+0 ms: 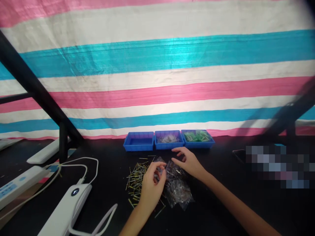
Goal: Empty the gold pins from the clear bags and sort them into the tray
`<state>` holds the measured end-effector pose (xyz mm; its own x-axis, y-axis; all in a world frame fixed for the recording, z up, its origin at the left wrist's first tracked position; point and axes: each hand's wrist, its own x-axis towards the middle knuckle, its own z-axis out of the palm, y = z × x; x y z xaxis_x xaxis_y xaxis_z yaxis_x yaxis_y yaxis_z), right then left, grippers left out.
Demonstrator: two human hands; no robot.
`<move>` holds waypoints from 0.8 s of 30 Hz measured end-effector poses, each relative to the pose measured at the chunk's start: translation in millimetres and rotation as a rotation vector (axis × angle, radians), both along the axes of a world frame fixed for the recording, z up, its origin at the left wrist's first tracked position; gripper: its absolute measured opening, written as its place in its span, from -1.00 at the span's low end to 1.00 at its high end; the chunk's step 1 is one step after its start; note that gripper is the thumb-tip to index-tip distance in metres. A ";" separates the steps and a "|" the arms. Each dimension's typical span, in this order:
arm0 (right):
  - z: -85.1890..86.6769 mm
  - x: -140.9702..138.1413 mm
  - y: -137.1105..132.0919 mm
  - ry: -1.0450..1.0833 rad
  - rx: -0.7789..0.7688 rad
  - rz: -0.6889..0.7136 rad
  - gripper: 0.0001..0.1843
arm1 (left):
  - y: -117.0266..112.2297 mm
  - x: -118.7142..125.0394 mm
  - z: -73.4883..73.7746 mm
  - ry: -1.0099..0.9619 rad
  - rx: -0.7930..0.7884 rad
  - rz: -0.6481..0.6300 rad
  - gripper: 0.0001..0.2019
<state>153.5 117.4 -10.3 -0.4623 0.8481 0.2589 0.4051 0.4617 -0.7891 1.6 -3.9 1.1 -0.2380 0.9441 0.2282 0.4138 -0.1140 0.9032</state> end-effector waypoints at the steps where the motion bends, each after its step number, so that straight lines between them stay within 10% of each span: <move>1: -2.3 3.8 -6.8 -0.088 0.050 0.039 -0.67 | -0.1 -0.2 -0.5 -0.003 -0.001 0.005 -0.83; 8: -8.4 27.9 -32.4 -0.451 0.218 -0.021 -0.53 | -5.1 10.0 -1.6 0.014 -0.048 -0.047 -0.83; 24: -17.6 31.5 -45.4 -0.132 0.128 -0.020 -0.90 | -5.5 12.3 1.4 -0.006 -0.072 -0.058 -0.85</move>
